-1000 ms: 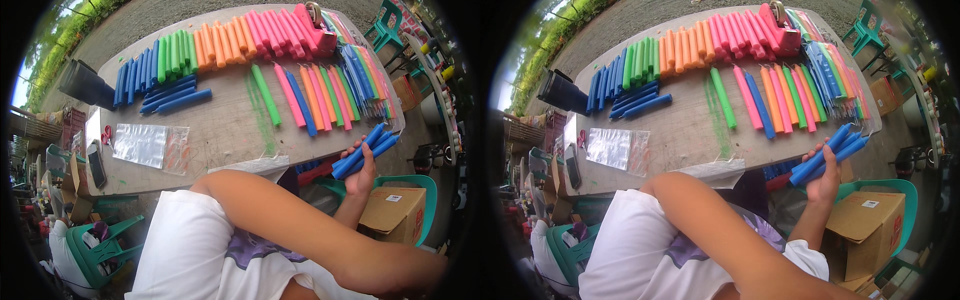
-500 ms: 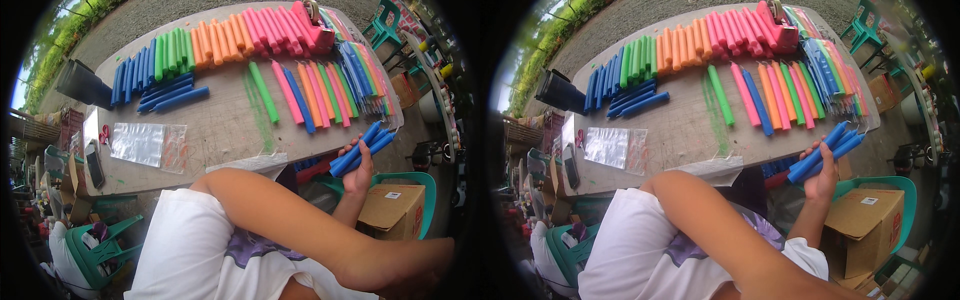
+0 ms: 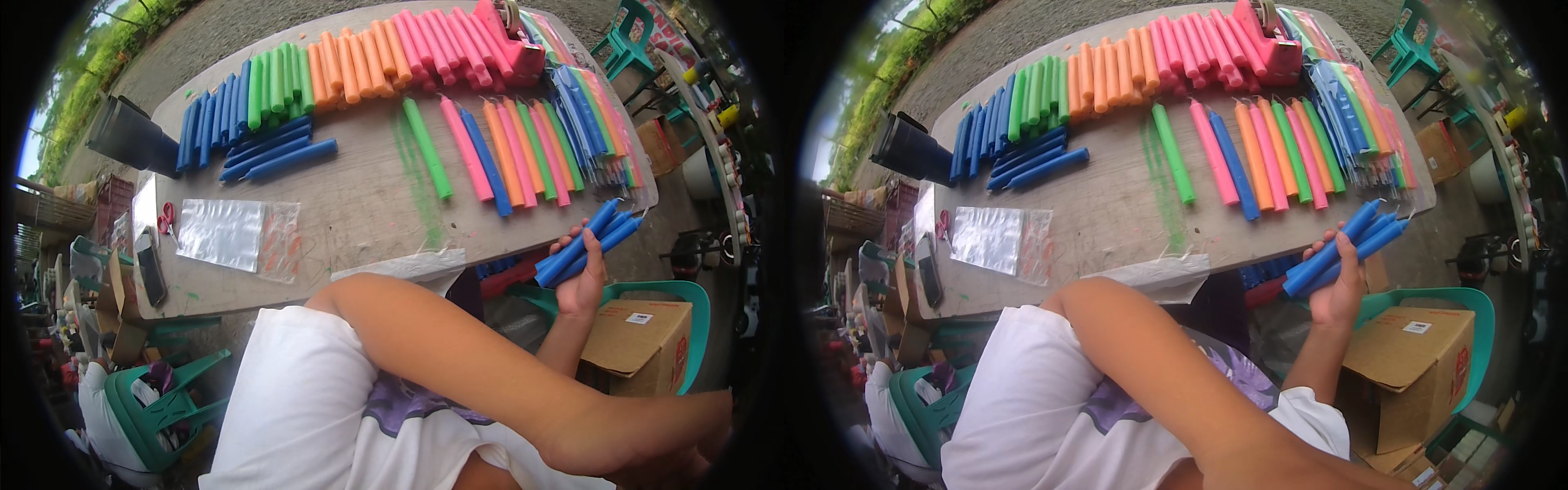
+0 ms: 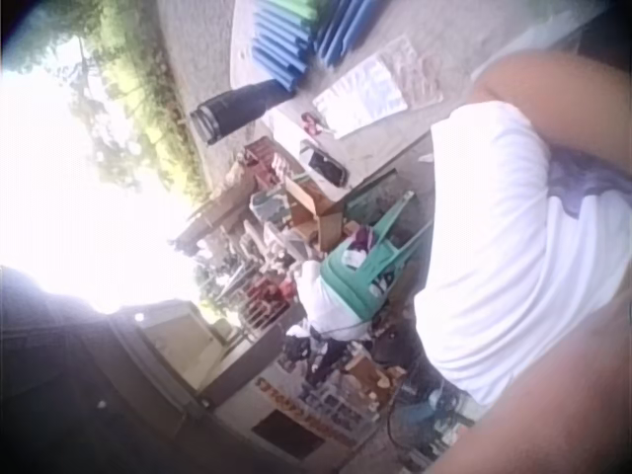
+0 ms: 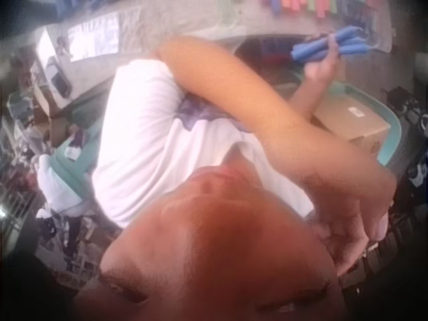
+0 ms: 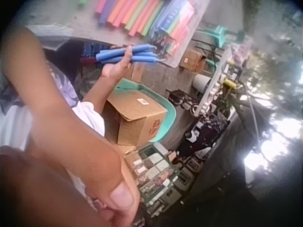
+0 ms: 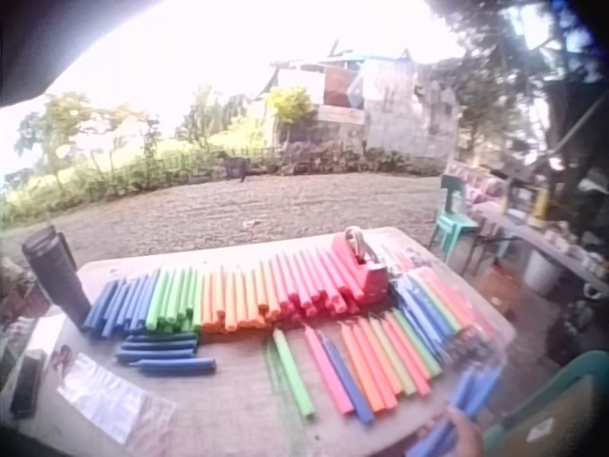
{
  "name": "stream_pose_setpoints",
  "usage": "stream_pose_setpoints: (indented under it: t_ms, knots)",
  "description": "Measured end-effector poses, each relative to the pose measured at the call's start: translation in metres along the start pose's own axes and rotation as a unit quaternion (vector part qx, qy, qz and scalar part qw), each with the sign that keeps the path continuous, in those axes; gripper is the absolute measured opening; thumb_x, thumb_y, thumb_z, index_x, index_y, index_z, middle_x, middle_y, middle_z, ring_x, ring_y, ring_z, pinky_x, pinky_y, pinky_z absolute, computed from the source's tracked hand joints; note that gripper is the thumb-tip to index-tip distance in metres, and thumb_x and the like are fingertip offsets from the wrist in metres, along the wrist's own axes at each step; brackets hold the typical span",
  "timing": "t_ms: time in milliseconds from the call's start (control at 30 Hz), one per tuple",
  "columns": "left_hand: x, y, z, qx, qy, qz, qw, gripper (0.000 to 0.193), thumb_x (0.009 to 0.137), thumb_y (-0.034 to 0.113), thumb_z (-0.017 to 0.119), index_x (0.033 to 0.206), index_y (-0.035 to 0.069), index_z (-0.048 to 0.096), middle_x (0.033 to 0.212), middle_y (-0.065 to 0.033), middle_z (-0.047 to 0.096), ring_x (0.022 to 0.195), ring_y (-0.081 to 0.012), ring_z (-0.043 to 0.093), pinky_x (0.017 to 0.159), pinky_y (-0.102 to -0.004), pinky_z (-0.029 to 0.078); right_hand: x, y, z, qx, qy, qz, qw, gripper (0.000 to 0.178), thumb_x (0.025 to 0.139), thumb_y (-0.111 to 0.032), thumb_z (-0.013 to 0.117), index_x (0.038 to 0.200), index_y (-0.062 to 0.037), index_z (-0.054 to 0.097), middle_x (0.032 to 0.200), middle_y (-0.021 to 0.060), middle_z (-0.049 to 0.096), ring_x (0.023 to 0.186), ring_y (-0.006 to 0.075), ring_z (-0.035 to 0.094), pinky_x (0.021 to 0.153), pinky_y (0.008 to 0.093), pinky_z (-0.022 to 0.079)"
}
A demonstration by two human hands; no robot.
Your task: The person gathers small cylindrical candles of various colors from a table and bundles them together by hand. They repeatedly pick up candles, twist them into small bunches, and hold the clusters in their hands. The process continues with different color combinations throughout the clip.
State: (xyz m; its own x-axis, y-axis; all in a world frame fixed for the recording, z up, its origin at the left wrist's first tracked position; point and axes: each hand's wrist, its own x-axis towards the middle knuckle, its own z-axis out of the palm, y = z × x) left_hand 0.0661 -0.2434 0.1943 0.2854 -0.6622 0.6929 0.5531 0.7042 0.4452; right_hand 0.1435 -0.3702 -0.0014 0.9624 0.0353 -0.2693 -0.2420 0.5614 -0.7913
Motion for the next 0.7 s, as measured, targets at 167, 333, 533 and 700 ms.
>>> stream_pose_setpoints:
  t_ms: [167,333,533,700]
  knots:
    - [0.019,-0.069,-0.028,-0.183,-0.135,0.065,0.972,0.031,0.096,0.019,0.048,0.096,-0.007,0.066,0.087,-0.0125,0.067,0.072,-0.0176,0.065,0.061,-0.0263,0.052,0.002,0.003,0.002,-0.004,-0.010,0.005,1.000,0.033,0.089,-0.014,0.065,0.117,-0.0060,0.051,0.094,0.0053,0.057,0.082,0.0161,0.057,0.075,0.0347,0.049]
    - [-0.004,-0.011,-0.034,-0.219,-0.171,0.045,0.960,0.045,0.100,0.025,0.033,0.100,-0.010,0.063,0.089,-0.0165,0.066,0.083,-0.0213,0.065,0.071,-0.0304,0.052,0.001,0.001,-0.002,0.000,0.002,-0.001,1.000,0.032,0.088,-0.014,0.065,0.116,-0.0059,0.051,0.094,0.0054,0.057,0.082,0.0162,0.057,0.074,0.0349,0.049]
    - [-0.011,-0.022,-0.022,-0.195,-0.122,0.040,0.972,0.061,0.100,0.036,0.022,0.102,-0.010,0.062,0.089,-0.0175,0.065,0.084,-0.0229,0.062,0.075,-0.0291,0.048,0.000,0.002,0.001,-0.002,0.000,0.004,1.000,0.032,0.088,-0.014,0.065,0.116,-0.0060,0.051,0.094,0.0055,0.057,0.082,0.0165,0.057,0.074,0.0349,0.049]
    - [-0.006,-0.043,-0.028,-0.215,-0.128,0.045,0.967,0.077,0.096,0.049,0.014,0.101,-0.010,0.063,0.087,-0.0173,0.065,0.076,-0.0237,0.060,0.073,-0.0296,0.047,0.001,0.002,0.000,-0.006,0.002,0.003,1.000,0.033,0.088,-0.014,0.065,0.116,-0.0059,0.050,0.093,0.0057,0.056,0.082,0.0165,0.056,0.075,0.0349,0.049]
